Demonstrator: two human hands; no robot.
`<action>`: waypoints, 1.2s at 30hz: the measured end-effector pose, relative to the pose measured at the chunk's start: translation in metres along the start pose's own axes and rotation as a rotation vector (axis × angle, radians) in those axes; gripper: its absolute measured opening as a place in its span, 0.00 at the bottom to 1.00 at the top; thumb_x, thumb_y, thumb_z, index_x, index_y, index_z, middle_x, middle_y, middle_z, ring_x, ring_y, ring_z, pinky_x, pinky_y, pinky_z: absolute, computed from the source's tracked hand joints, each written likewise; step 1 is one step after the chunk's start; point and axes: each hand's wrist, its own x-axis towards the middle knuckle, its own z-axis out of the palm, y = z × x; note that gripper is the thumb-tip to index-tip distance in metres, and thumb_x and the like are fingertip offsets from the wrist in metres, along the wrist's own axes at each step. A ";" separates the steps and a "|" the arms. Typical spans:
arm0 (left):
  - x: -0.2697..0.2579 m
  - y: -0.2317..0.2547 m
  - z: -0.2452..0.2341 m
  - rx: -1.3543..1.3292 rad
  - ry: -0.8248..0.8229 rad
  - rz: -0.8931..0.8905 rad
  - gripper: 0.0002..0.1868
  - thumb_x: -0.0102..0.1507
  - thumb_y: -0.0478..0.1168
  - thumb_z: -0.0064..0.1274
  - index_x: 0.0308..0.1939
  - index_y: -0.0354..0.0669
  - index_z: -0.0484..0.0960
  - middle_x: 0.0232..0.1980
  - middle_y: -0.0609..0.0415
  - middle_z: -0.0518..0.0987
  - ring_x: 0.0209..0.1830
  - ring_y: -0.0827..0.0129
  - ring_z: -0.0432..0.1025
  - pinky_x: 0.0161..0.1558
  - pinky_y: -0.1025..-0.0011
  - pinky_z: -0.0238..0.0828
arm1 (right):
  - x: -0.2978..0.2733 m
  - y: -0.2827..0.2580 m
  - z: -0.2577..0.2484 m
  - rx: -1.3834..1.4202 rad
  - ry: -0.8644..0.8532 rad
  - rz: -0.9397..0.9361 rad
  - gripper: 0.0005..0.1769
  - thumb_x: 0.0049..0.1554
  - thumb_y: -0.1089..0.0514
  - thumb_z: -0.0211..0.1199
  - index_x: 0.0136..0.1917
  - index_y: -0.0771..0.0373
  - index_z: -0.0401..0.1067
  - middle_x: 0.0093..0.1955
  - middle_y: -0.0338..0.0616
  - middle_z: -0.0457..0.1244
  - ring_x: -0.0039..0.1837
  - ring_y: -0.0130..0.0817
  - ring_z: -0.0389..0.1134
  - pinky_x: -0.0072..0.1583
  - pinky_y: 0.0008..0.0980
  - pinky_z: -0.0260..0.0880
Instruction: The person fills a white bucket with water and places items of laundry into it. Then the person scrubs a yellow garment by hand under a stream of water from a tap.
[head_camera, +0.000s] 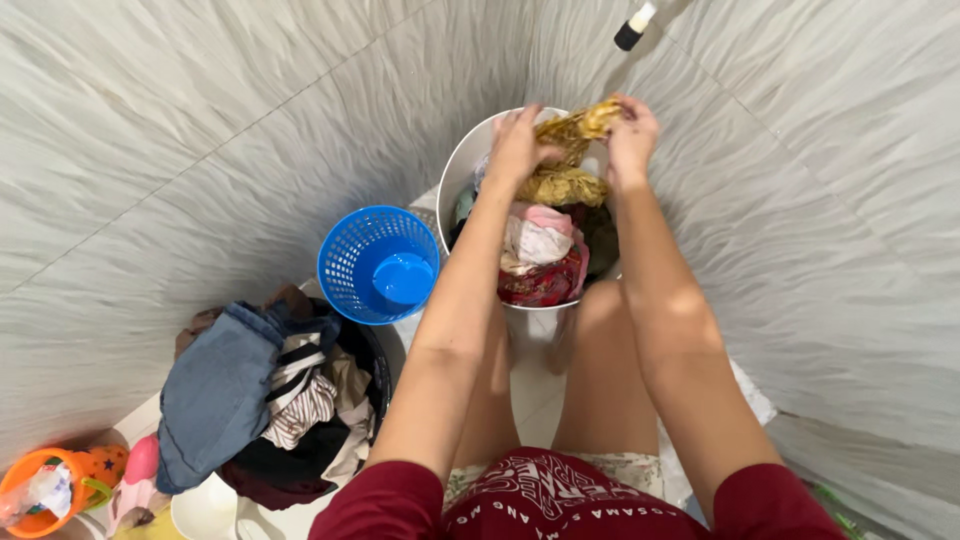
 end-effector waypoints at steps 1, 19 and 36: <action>0.000 -0.014 0.009 0.114 0.058 0.059 0.36 0.35 0.45 0.71 0.45 0.31 0.84 0.46 0.32 0.83 0.46 0.35 0.75 0.50 0.45 0.66 | 0.007 0.000 -0.005 0.115 0.056 0.042 0.15 0.57 0.70 0.57 0.58 0.67 0.71 0.48 0.42 0.69 0.46 0.31 0.74 0.44 0.29 0.78; 0.026 -0.040 0.061 -1.134 0.031 -0.428 0.09 0.72 0.40 0.49 0.48 0.37 0.78 0.46 0.55 0.83 0.47 0.71 0.74 0.53 0.72 0.72 | 0.010 0.089 -0.027 -0.463 -0.324 0.069 0.20 0.59 0.63 0.65 0.65 0.66 0.72 0.60 0.47 0.69 0.59 0.32 0.70 0.59 0.31 0.71; -0.004 -0.122 0.138 -1.686 -0.091 -1.037 0.29 0.67 0.55 0.45 0.67 0.45 0.71 0.61 0.55 0.77 0.56 0.61 0.73 0.56 0.55 0.72 | -0.012 0.002 0.050 0.311 -0.224 -0.124 0.23 0.66 0.72 0.51 0.72 0.57 0.64 0.60 0.45 0.66 0.59 0.36 0.67 0.62 0.38 0.69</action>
